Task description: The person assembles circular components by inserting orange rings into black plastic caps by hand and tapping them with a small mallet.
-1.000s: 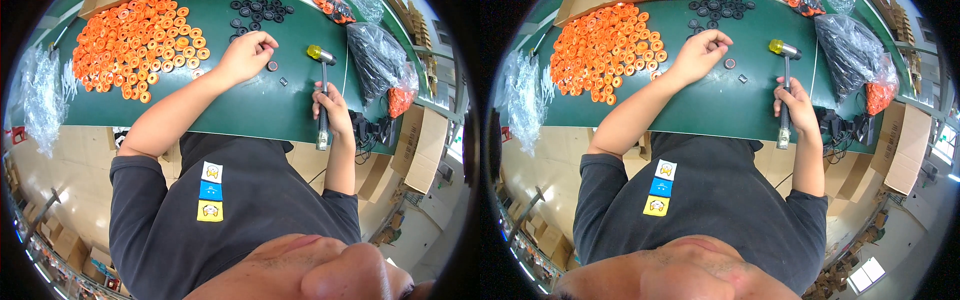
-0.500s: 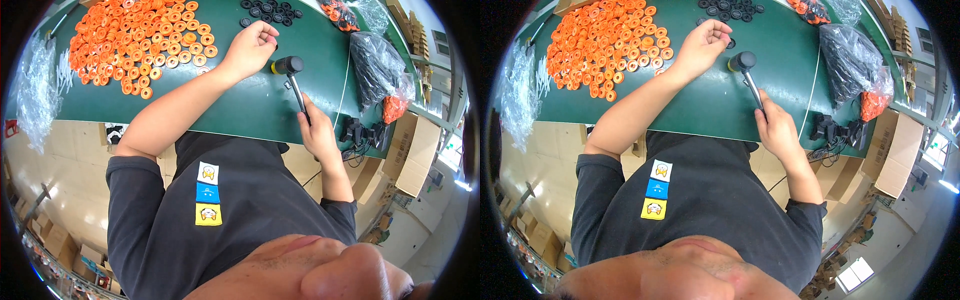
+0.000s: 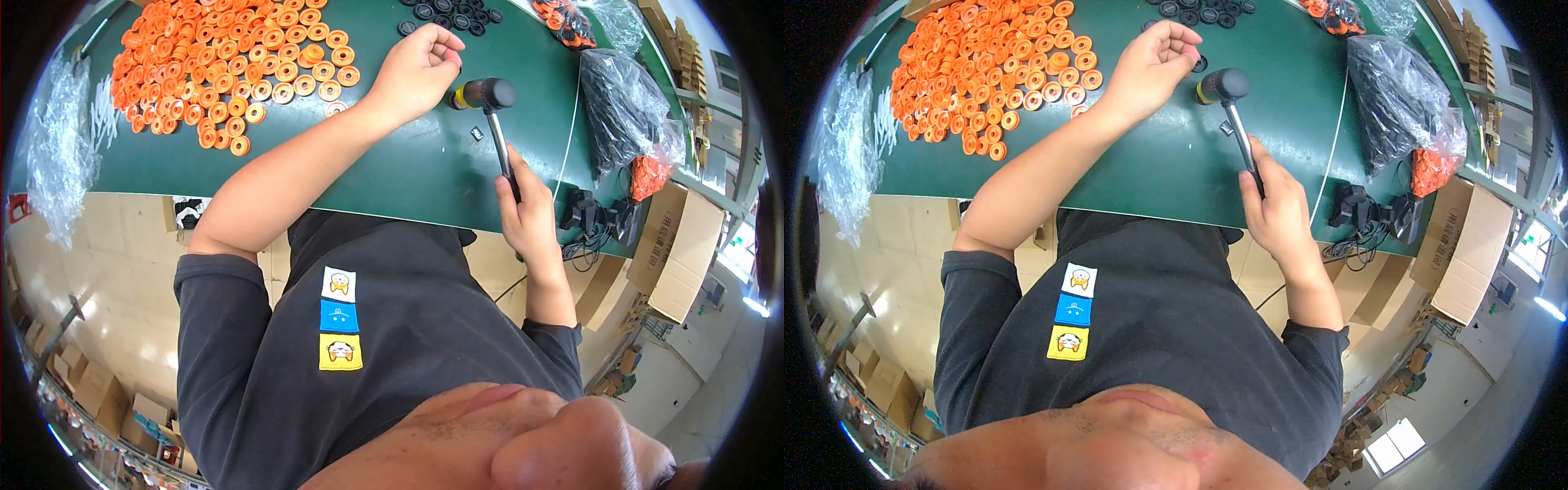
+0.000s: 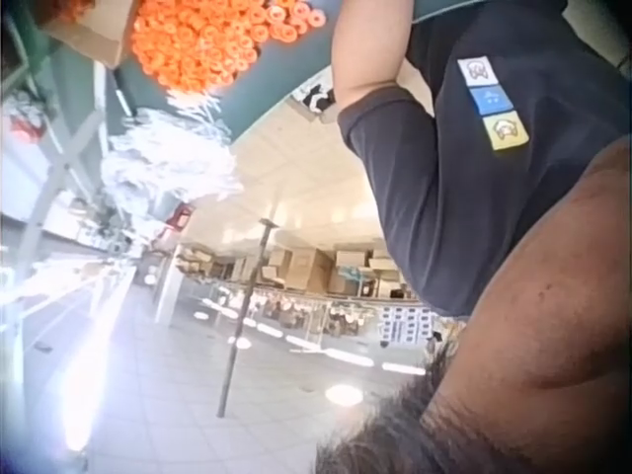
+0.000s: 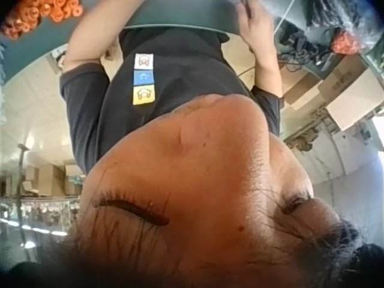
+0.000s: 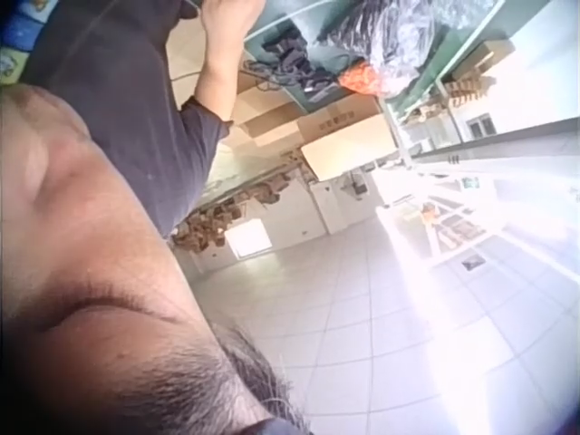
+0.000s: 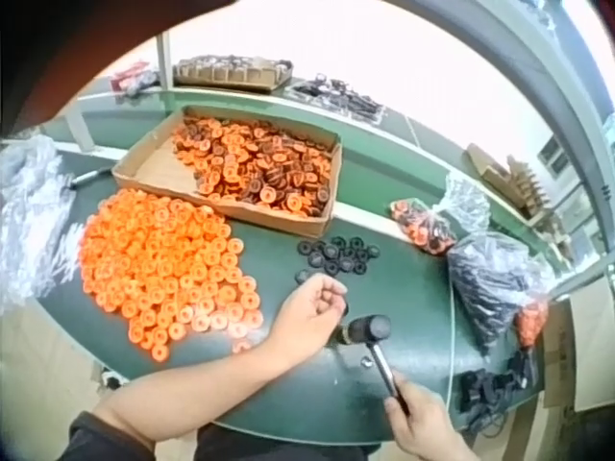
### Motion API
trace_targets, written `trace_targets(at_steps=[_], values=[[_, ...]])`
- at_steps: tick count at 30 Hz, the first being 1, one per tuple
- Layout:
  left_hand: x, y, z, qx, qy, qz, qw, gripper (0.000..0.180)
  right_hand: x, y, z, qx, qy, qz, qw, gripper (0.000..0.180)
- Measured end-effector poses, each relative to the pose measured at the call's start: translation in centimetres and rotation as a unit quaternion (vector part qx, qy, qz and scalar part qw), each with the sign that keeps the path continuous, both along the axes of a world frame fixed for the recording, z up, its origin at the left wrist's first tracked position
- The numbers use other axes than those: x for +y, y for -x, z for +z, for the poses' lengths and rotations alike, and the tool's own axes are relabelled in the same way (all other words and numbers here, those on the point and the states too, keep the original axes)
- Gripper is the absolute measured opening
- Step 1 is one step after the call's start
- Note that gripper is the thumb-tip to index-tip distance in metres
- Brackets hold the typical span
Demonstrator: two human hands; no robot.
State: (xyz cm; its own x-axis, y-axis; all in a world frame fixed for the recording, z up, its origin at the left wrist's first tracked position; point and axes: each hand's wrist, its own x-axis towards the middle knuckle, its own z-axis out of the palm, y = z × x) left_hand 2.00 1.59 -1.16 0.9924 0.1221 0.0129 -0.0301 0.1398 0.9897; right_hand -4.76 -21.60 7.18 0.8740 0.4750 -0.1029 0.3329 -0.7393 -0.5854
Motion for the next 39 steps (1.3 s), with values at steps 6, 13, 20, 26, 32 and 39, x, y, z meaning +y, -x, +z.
trace_targets(at_steps=[6, 13, 20, 26, 32, 39], values=[[0.2, -0.2, -0.5, 0.006, -0.009, 0.005, 1.000, 0.022, -0.7, 0.3, -1.3, -0.026, -0.012, 0.018, 0.999, 0.042], [0.2, 0.4, 0.7, -0.012, -0.098, 0.001, 0.995, 0.026, -1.0, 0.5, -2.4, -0.024, -0.007, -0.028, 0.999, 0.042], [-0.4, 1.6, 0.6, -0.147, -0.366, -0.112, 0.912, 0.031, -3.7, -1.3, -5.1, 0.176, -0.216, -0.156, 0.948, 0.040], [-0.4, 1.7, 0.3, -0.161, -0.423, -0.110, 0.885, 0.030, -6.2, -5.4, -4.0, 0.058, -0.033, -0.151, 0.986, 0.037], [-0.6, 1.8, 0.4, -0.161, -0.477, -0.110, 0.857, 0.023, -2.8, -7.2, -2.2, -0.247, 0.073, -0.032, 0.966, 0.042], [3.6, -0.8, 5.1, -0.210, -0.488, -0.006, 0.847, 0.020, 6.6, -9.6, -5.8, -0.172, -0.104, 0.114, 0.973, 0.042]])
